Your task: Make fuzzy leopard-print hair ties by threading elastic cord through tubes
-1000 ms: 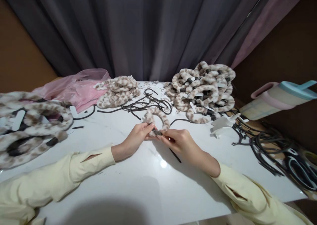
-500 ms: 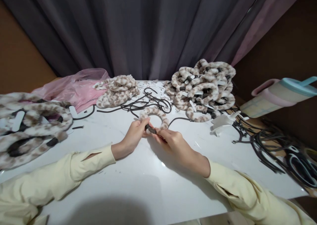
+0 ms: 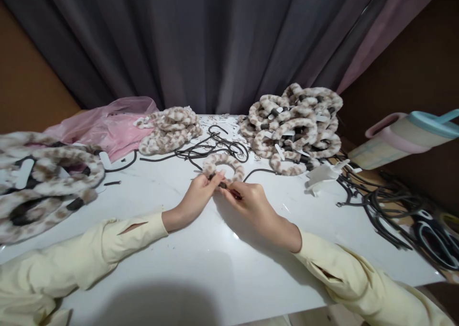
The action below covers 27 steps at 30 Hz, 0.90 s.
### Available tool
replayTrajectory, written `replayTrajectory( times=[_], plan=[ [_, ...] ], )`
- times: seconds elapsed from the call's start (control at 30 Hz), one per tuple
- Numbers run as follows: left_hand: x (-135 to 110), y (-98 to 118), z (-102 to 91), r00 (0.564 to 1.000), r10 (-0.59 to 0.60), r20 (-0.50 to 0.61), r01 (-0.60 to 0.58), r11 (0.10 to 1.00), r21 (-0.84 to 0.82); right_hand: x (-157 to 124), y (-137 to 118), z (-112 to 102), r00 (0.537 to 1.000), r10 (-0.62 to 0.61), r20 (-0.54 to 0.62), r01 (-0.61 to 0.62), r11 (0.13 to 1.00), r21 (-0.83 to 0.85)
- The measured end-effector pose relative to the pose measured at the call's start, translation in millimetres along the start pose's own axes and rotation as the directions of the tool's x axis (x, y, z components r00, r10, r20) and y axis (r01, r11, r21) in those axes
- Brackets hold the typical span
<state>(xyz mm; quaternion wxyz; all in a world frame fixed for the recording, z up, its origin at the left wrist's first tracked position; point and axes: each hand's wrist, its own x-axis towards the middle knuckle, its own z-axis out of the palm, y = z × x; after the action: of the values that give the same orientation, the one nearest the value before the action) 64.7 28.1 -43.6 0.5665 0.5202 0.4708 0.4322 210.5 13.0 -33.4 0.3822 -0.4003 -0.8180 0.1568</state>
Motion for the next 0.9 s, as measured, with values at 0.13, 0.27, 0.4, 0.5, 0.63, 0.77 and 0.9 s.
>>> replayTrajectory(
  times=[0.13,0.27,0.4,0.5,0.63,0.77,0.9],
  plan=[
    [-0.3,-1.3,-1.6,0.994,0.029,-0.101,-0.014,0.989,0.147,0.3,-0.9,-2.3,0.997,0.075,0.004,-0.075,0.997,0.011],
    [-1.0,-2.2,-1.4,0.982,0.067,-0.178,-0.035,0.983,0.180,-0.3,-3.4,-2.2,0.991,0.132,0.022,-0.132,0.991,0.003],
    [-2.3,-1.1,-0.4,0.967,0.098,-0.234,-0.039,0.969,0.245,-1.4,-6.0,-5.4,0.989,0.142,0.033,-0.143,0.990,0.016],
    [-1.0,0.3,-0.8,0.965,0.092,-0.246,-0.039,0.976,0.212,-2.6,-8.9,-10.4,0.983,0.174,0.053,-0.177,0.983,0.048],
    [3.3,1.9,-3.1,0.994,0.002,-0.112,-0.006,0.999,-0.042,-2.5,-13.2,-19.8,0.959,0.271,0.086,-0.279,0.955,0.099],
    [3.9,3.3,-4.9,1.000,-0.013,0.024,0.017,0.984,-0.175,3.4,-12.5,-31.0,0.913,0.379,0.154,-0.406,0.884,0.232],
    [1.3,5.0,-6.0,0.985,-0.018,0.171,0.055,0.975,-0.214,9.6,-8.9,-38.3,0.842,0.453,0.294,-0.535,0.773,0.340]
  ],
)
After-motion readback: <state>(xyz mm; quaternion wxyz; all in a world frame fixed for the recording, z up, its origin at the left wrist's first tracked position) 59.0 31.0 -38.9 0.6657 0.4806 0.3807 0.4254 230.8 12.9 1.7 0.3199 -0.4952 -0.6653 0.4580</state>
